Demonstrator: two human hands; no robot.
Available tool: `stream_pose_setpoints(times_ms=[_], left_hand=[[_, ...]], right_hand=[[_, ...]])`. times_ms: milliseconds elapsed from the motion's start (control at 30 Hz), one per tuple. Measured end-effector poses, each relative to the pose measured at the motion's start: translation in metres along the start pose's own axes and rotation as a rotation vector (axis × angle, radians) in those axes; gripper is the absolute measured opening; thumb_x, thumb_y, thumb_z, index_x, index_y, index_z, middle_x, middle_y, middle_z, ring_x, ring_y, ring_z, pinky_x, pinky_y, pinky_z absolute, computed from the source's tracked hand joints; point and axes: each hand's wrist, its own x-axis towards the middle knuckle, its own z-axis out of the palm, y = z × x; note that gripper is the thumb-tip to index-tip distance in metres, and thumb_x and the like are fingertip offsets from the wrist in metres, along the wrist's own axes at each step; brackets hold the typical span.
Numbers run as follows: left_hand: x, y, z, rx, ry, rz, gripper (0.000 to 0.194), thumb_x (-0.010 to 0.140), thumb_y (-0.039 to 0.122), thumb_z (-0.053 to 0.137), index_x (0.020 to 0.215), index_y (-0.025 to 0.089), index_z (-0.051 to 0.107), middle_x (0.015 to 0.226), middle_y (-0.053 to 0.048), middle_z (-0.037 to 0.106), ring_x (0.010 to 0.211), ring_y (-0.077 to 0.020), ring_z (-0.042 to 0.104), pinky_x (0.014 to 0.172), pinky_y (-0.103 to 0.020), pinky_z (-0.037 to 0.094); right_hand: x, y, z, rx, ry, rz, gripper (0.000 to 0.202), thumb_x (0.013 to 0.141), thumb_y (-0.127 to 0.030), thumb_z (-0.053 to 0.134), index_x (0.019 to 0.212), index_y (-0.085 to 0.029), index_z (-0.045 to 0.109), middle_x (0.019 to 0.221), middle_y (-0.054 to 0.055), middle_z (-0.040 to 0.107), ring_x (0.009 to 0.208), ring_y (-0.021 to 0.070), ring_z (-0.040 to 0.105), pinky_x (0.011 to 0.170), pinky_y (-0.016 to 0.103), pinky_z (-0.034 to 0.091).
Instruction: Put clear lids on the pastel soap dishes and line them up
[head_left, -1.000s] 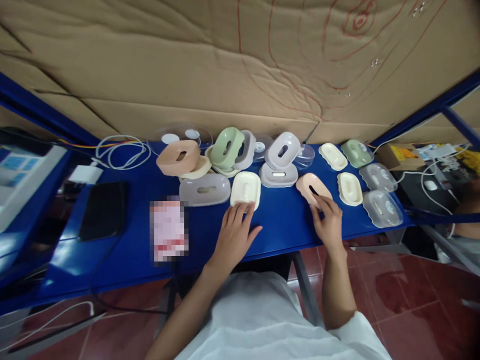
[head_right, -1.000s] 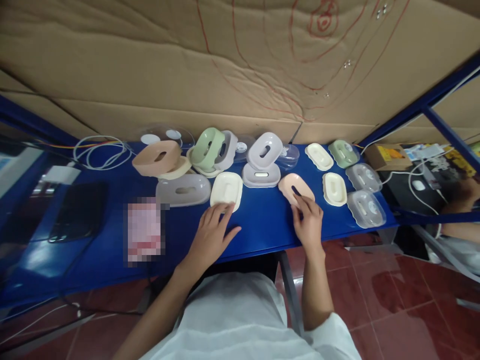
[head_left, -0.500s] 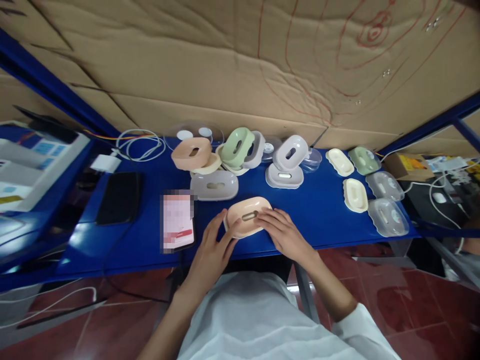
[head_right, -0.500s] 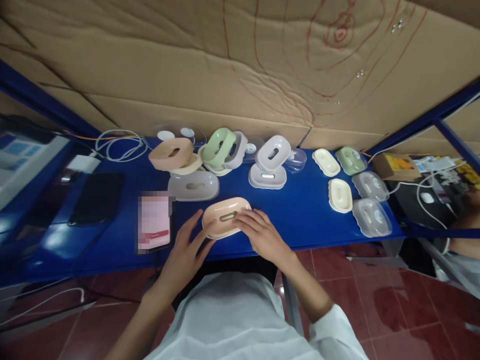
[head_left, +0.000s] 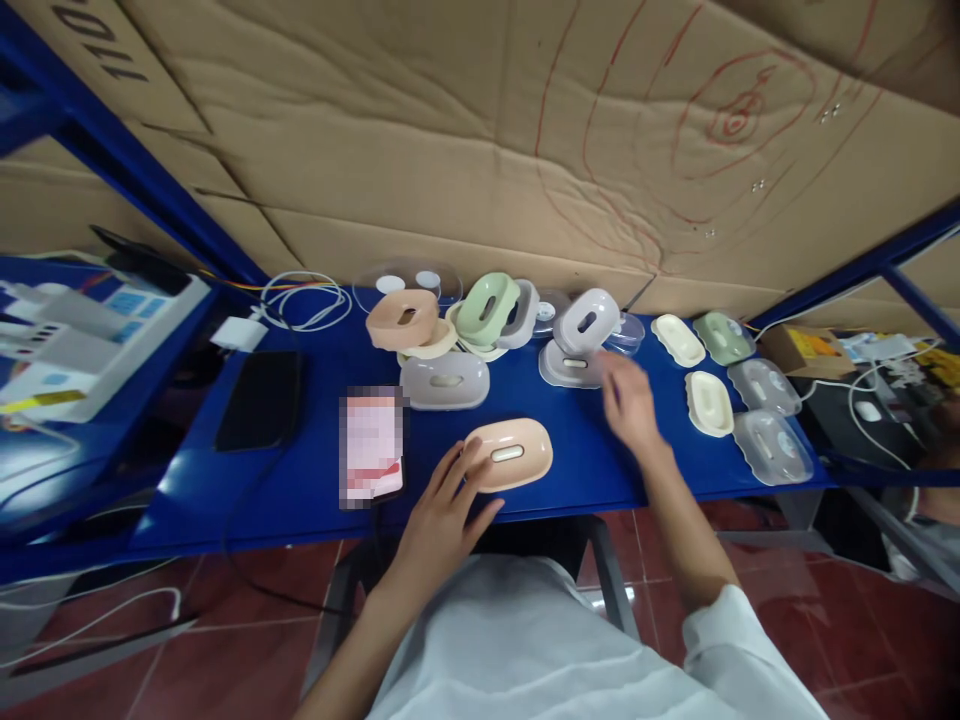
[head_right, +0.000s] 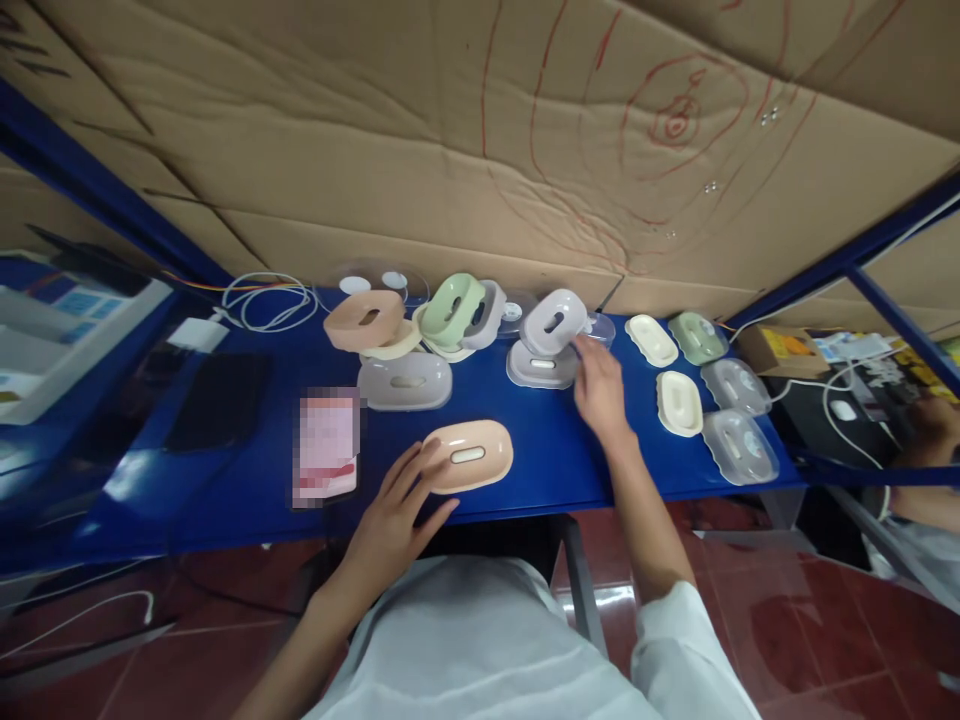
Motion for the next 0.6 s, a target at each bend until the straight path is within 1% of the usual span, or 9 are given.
stream_pose_setpoints(times_ms=[67, 100, 167, 267, 333, 400, 467, 533, 600], left_hand=[[0.001, 0.002, 0.003, -0.014, -0.001, -0.008, 0.042, 0.108, 0.033, 0.062, 0.149, 0.024, 0.057, 0.167, -0.010, 0.053, 0.157, -0.0317, 0.048, 0.120, -0.050, 0.056], [0.002, 0.003, 0.003, -0.021, -0.003, -0.013, 0.041, 0.108, 0.032, 0.062, 0.148, 0.024, 0.058, 0.167, -0.010, 0.053, 0.157, -0.0315, 0.048, 0.120, -0.050, 0.056], [0.003, 0.004, 0.004, -0.039, -0.008, -0.024, 0.040, 0.108, 0.031, 0.061, 0.147, 0.024, 0.059, 0.167, -0.010, 0.053, 0.157, -0.0310, 0.047, 0.121, -0.050, 0.055], [0.005, 0.003, 0.005, -0.074, -0.002, -0.033, 0.039, 0.108, 0.030, 0.061, 0.146, 0.025, 0.060, 0.166, -0.009, 0.053, 0.157, -0.0308, 0.047, 0.122, -0.049, 0.055], [0.005, 0.002, 0.007, -0.099, 0.003, -0.032, 0.038, 0.108, 0.030, 0.061, 0.146, 0.026, 0.061, 0.166, -0.009, 0.054, 0.157, -0.0311, 0.047, 0.122, -0.050, 0.054], [0.005, 0.001, 0.008, -0.128, 0.001, -0.032, 0.039, 0.108, 0.029, 0.062, 0.146, 0.028, 0.061, 0.166, -0.009, 0.053, 0.157, -0.0314, 0.048, 0.123, -0.051, 0.053], [0.005, 0.000, 0.009, -0.160, -0.003, -0.052, 0.039, 0.107, 0.030, 0.062, 0.146, 0.030, 0.061, 0.169, -0.010, 0.049, 0.156, -0.0319, 0.049, 0.123, -0.052, 0.053], [0.006, 0.000, 0.010, -0.204, -0.020, -0.093, 0.039, 0.108, 0.031, 0.061, 0.146, 0.032, 0.061, 0.172, -0.010, 0.043, 0.155, -0.0316, 0.051, 0.122, -0.050, 0.054], [0.008, 0.000, 0.010, -0.269, -0.044, -0.144, 0.045, 0.108, 0.033, 0.061, 0.152, 0.034, 0.055, 0.173, -0.010, 0.042, 0.154, -0.0302, 0.052, 0.122, -0.048, 0.054]], right_hand=[[0.019, 0.037, -0.002, -0.145, -0.017, 0.184, 0.054, 0.111, -0.031, 0.036, 0.161, -0.017, 0.049, 0.162, 0.019, 0.055, 0.154, 0.0343, 0.047, 0.124, 0.060, 0.040], [0.024, 0.051, -0.001, -0.214, -0.062, 0.236, 0.058, 0.110, -0.034, 0.037, 0.163, -0.014, 0.045, 0.163, 0.022, 0.052, 0.155, 0.0371, 0.044, 0.124, 0.064, 0.037], [0.024, 0.069, -0.001, -0.329, -0.134, 0.274, 0.065, 0.108, -0.044, 0.043, 0.165, -0.013, 0.043, 0.158, 0.025, 0.055, 0.151, 0.0411, 0.046, 0.124, 0.069, 0.033], [0.007, 0.079, -0.004, -0.388, -0.079, 0.285, 0.068, 0.105, -0.061, 0.051, 0.157, -0.018, 0.056, 0.148, 0.023, 0.059, 0.140, 0.0420, 0.053, 0.119, 0.069, 0.037], [-0.008, 0.082, -0.010, -0.302, 0.004, 0.328, 0.066, 0.104, -0.066, 0.051, 0.147, -0.019, 0.066, 0.146, 0.023, 0.060, 0.135, 0.0394, 0.058, 0.115, 0.063, 0.045], [-0.022, 0.082, -0.019, -0.172, 0.093, 0.377, 0.062, 0.106, -0.065, 0.049, 0.140, -0.017, 0.070, 0.142, 0.021, 0.065, 0.131, 0.0351, 0.063, 0.113, 0.057, 0.052], [-0.036, 0.073, -0.027, -0.089, 0.218, 0.394, 0.056, 0.108, -0.059, 0.049, 0.141, -0.018, 0.069, 0.137, 0.019, 0.070, 0.129, 0.0323, 0.066, 0.114, 0.054, 0.053], [-0.051, 0.051, -0.031, -0.052, 0.323, 0.324, 0.048, 0.109, -0.050, 0.054, 0.146, -0.022, 0.067, 0.141, 0.016, 0.069, 0.134, 0.0319, 0.064, 0.117, 0.056, 0.051], [-0.065, 0.018, -0.028, 0.002, 0.305, 0.151, 0.048, 0.107, -0.043, 0.061, 0.153, -0.027, 0.061, 0.148, 0.015, 0.065, 0.140, 0.0325, 0.061, 0.119, 0.057, 0.050]])
